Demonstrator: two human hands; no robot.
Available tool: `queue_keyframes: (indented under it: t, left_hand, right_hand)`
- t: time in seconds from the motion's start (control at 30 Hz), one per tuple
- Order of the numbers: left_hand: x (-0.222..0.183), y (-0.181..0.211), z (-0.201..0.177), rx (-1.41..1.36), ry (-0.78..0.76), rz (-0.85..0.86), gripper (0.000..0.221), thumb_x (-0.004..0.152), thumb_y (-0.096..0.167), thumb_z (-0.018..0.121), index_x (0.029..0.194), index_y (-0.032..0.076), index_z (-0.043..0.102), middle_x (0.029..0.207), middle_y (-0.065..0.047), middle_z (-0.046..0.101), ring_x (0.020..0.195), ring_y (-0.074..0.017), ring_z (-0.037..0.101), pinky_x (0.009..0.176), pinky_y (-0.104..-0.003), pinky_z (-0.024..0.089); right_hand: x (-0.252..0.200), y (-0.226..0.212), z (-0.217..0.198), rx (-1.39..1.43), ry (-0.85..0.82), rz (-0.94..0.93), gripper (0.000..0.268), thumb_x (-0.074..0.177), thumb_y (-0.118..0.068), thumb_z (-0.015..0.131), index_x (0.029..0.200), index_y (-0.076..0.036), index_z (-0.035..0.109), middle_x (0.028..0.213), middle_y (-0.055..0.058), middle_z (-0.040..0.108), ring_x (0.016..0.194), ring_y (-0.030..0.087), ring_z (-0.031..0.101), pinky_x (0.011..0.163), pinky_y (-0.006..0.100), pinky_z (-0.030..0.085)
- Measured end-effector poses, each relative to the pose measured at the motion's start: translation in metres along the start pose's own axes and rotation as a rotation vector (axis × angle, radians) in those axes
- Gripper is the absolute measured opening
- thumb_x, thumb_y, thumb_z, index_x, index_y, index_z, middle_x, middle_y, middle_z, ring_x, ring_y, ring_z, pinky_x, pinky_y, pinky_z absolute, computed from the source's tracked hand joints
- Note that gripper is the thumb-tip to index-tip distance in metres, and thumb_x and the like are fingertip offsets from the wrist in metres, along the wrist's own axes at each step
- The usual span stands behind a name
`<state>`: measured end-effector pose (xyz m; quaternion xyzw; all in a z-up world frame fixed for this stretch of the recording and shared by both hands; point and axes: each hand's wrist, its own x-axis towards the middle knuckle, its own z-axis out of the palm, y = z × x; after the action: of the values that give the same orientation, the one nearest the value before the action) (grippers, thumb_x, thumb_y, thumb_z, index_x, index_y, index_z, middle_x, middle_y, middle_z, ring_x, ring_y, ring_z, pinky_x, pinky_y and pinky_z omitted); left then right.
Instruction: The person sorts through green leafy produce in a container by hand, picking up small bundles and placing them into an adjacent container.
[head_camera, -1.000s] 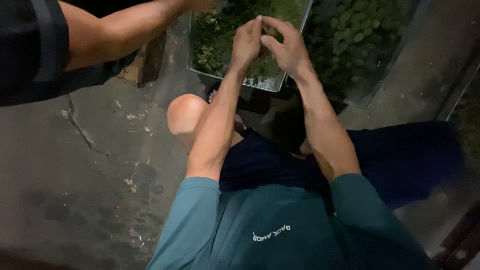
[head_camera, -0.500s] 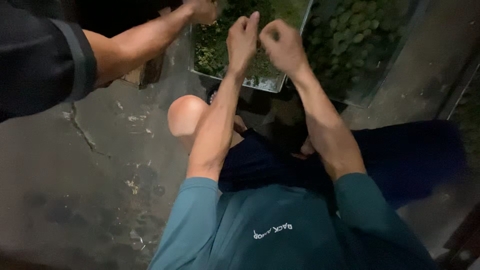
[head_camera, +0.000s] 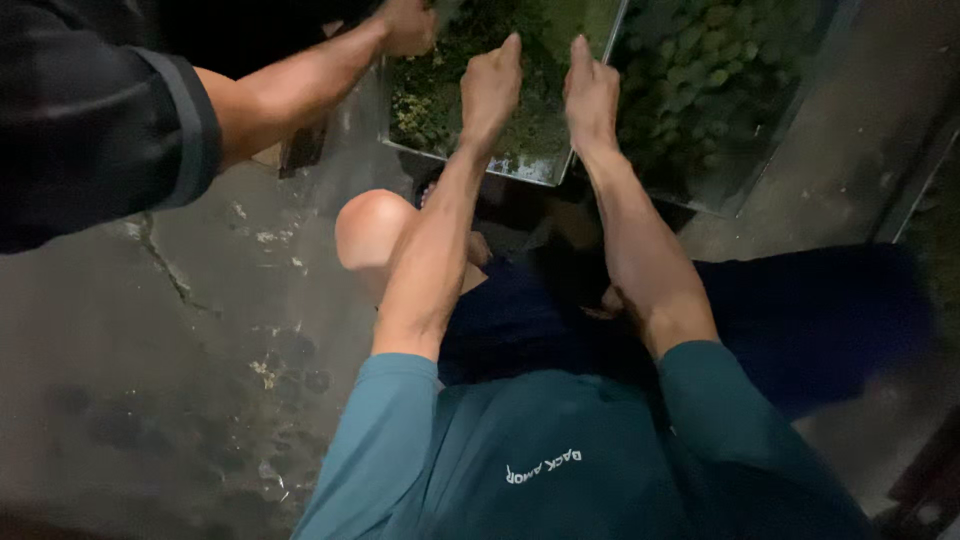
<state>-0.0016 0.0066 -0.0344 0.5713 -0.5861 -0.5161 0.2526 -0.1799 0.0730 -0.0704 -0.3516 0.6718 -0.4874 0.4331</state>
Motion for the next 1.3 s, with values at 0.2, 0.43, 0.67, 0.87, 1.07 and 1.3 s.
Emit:
queue_keyframes:
  t: [0.2, 0.43, 0.67, 0.87, 1.07, 1.3]
  left_hand:
    - [-0.015, 0.046, -0.023, -0.427, -0.133, 0.098, 0.033, 0.105, 0.037, 0.057, 0.129, 0.017, 0.066, 0.109, 0.011, 0.074, 0.096, -0.0101, 0.068, 0.069, -0.036, 0.057]
    - [-0.011, 0.044, -0.018, -0.655, -0.082, -0.041, 0.039, 0.108, 0.043, 0.063, 0.087, 0.009, 0.067, 0.079, 0.0, 0.064, 0.062, -0.0128, 0.051, 0.051, -0.032, 0.033]
    - [-0.006, 0.013, -0.013, -0.244, -0.143, -0.016, 0.038, 0.114, 0.044, 0.053, 0.099, 0.013, 0.069, 0.076, 0.0, 0.059, 0.07, -0.0156, 0.058, 0.067, -0.038, 0.052]
    - [-0.018, 0.022, -0.01, -0.266, -0.158, 0.121, 0.032, 0.108, 0.044, 0.056, 0.111, 0.017, 0.071, 0.079, 0.002, 0.053, 0.064, -0.0112, 0.048, 0.061, -0.045, 0.045]
    - [-0.012, 0.023, -0.01, -0.17, -0.013, 0.021, 0.053, 0.111, 0.048, 0.052, 0.077, 0.009, 0.064, 0.062, -0.002, 0.038, 0.056, -0.0144, 0.032, 0.059, -0.044, 0.029]
    - [-0.015, 0.037, -0.014, -0.459, -0.109, -0.117, 0.046, 0.11, 0.045, 0.051, 0.094, 0.01, 0.074, 0.077, -0.005, 0.073, 0.064, -0.0149, 0.069, 0.064, -0.043, 0.06]
  right_hand:
    - [-0.021, -0.052, -0.025, 0.31, -0.214, 0.034, 0.028, 0.113, -0.037, 0.057, 0.131, -0.016, 0.059, 0.103, -0.003, 0.068, 0.089, 0.01, 0.065, 0.07, 0.031, 0.052]
    - [-0.024, -0.064, -0.019, 0.69, -0.11, 0.193, 0.033, 0.115, -0.039, 0.056, 0.096, -0.012, 0.058, 0.082, 0.002, 0.063, 0.06, 0.011, 0.046, 0.053, 0.029, 0.036]
    - [-0.012, -0.039, -0.005, -0.294, -0.116, -0.023, 0.04, 0.126, -0.031, 0.053, 0.104, 0.002, 0.047, 0.088, 0.014, 0.045, 0.074, 0.027, 0.041, 0.069, 0.044, 0.042]
    - [-0.017, -0.041, -0.009, -0.731, -0.234, -0.167, 0.032, 0.115, -0.02, 0.055, 0.141, -0.002, 0.051, 0.117, 0.025, 0.062, 0.098, 0.042, 0.063, 0.082, 0.056, 0.055]
    - [-0.007, -0.03, -0.003, -0.557, -0.149, -0.5, 0.022, 0.118, -0.024, 0.057, 0.109, -0.004, 0.06, 0.095, 0.015, 0.055, 0.082, 0.03, 0.054, 0.071, 0.048, 0.048]
    - [-0.017, -0.051, -0.011, -0.299, -0.104, -0.146, 0.046, 0.126, -0.034, 0.051, 0.087, -0.009, 0.047, 0.076, 0.007, 0.035, 0.067, 0.019, 0.029, 0.065, 0.046, 0.032]
